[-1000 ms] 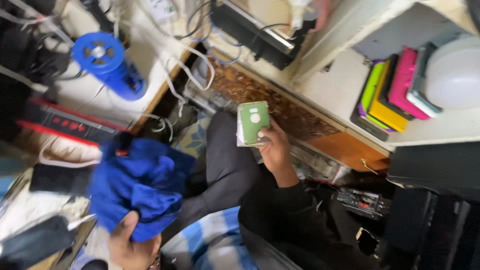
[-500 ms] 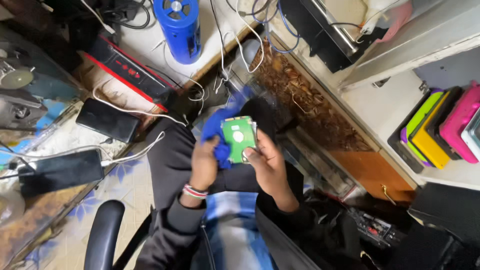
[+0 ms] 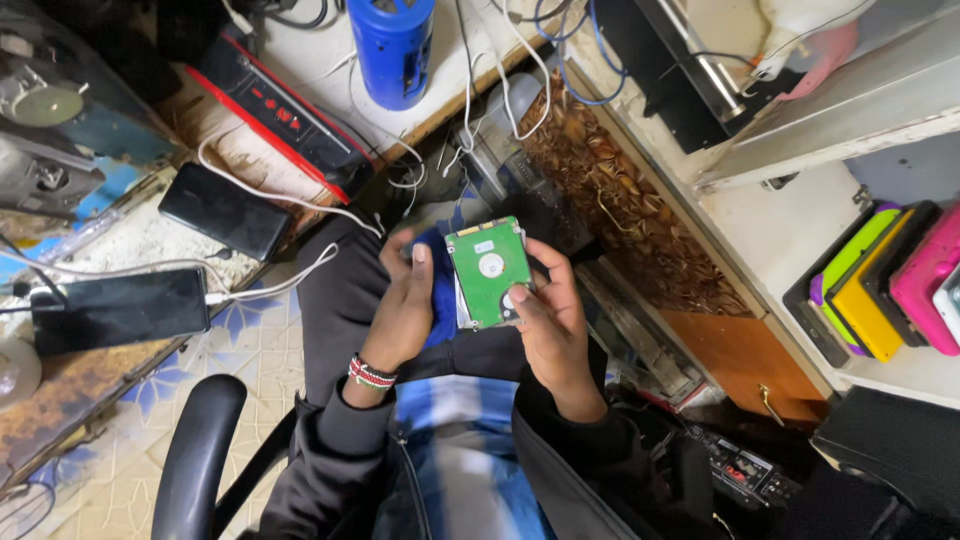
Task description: The person reaches into a shelf to retrieve various electronic items, including speakers, a phone, and hard drives, and wipes each one using a blue cloth.
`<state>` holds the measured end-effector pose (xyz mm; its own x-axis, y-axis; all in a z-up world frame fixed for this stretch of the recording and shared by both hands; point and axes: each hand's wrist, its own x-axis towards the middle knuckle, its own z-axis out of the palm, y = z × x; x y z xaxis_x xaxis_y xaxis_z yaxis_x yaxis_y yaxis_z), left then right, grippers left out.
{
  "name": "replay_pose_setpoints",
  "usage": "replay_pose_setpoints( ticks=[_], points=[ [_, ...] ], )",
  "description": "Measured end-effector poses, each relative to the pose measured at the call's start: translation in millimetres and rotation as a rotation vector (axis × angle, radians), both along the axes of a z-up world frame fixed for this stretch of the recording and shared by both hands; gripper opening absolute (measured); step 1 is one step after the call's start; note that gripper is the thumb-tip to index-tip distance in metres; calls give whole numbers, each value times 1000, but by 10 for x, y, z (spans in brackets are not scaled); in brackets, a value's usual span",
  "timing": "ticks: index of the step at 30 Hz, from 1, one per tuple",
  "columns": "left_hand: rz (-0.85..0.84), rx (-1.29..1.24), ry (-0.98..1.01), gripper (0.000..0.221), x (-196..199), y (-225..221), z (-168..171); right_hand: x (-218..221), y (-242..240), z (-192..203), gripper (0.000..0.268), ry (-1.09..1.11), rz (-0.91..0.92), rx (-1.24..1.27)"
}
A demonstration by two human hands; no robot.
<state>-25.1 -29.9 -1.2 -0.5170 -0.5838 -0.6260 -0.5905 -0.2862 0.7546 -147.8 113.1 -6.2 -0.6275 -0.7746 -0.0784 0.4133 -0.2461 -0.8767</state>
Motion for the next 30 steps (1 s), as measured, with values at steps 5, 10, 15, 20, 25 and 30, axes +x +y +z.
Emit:
replay_pose_setpoints(
  ticks=[5,10,15,20,25,30],
  points=[
    [94,90,835,33,-39,100,-14,89,-76,97,54,205,59,160],
    [280,210,821,32,-60,215,-244,105,-104,186,67,332,190,170],
    [591,642,1022,38,-89,141,-15,67,-145,230,137,549,414,180],
    [536,717,1091,38,-30,152,-140,158,-69,-473,83,1007,248,341],
    [539,732,1108,46,107,0,-133,-64,-27,-485,54,584,72,523],
    [534,742,951,49,270,-110,22,178,-404,1000,22,-286,-39,337]
  ],
)
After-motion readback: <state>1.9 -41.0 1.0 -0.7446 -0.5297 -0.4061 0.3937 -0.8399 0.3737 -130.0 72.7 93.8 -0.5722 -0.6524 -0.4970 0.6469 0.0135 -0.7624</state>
